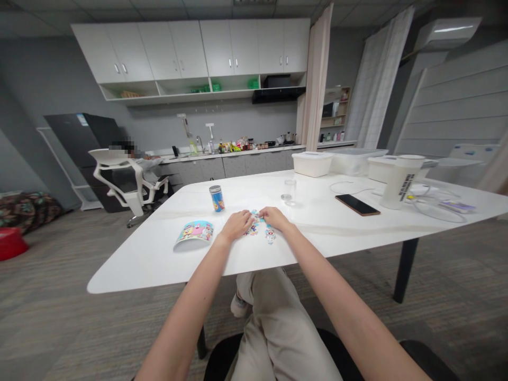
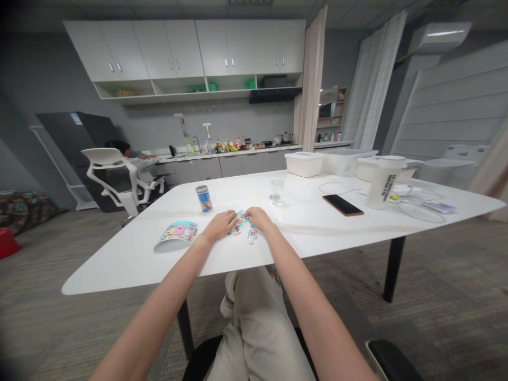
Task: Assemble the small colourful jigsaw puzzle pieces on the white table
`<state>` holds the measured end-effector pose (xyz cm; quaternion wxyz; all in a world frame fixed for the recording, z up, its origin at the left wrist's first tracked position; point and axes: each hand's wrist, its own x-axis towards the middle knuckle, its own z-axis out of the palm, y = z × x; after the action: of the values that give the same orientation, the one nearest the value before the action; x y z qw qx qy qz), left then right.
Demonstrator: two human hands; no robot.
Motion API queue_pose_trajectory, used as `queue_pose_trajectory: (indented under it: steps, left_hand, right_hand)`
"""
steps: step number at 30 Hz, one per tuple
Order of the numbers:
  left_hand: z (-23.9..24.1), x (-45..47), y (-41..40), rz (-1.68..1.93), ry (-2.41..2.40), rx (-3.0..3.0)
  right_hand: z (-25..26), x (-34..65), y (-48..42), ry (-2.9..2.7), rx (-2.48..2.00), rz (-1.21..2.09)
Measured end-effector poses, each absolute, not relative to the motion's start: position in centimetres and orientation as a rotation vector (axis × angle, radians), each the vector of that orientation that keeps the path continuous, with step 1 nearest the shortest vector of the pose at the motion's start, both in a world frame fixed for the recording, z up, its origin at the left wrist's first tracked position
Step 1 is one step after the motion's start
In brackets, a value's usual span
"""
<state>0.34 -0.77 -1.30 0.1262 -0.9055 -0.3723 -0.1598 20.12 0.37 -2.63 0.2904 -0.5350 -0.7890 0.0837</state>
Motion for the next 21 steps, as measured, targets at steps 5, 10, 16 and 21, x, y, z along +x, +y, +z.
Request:
queue_pose_trajectory:
  steps: [5, 10, 16, 21]
  left_hand:
    - [0.9, -0.8, -2.7, -0.487, -1.543, -2.292]
    - [2.8, -7.4, -4.5, -0.253, -2.182, -1.930]
    - [2.7, -11.1, -6.8, -0.008, -2.189, -2.329]
    - [2.0, -8.7, -9.7, -0.102, -2.107, -2.274]
  right_hand:
    - [-2.7, 20.2, 0.4, -2.106, -1.357, 0.225]
    - [-2.4, 19.9, 0.3, -2.100, -1.357, 0.210]
    - [-1.9, 19.4, 0.4, -2.105, -1.357, 0.168]
    - [-1.9, 19.0, 0.2, -2.077, -1.332, 0.177]
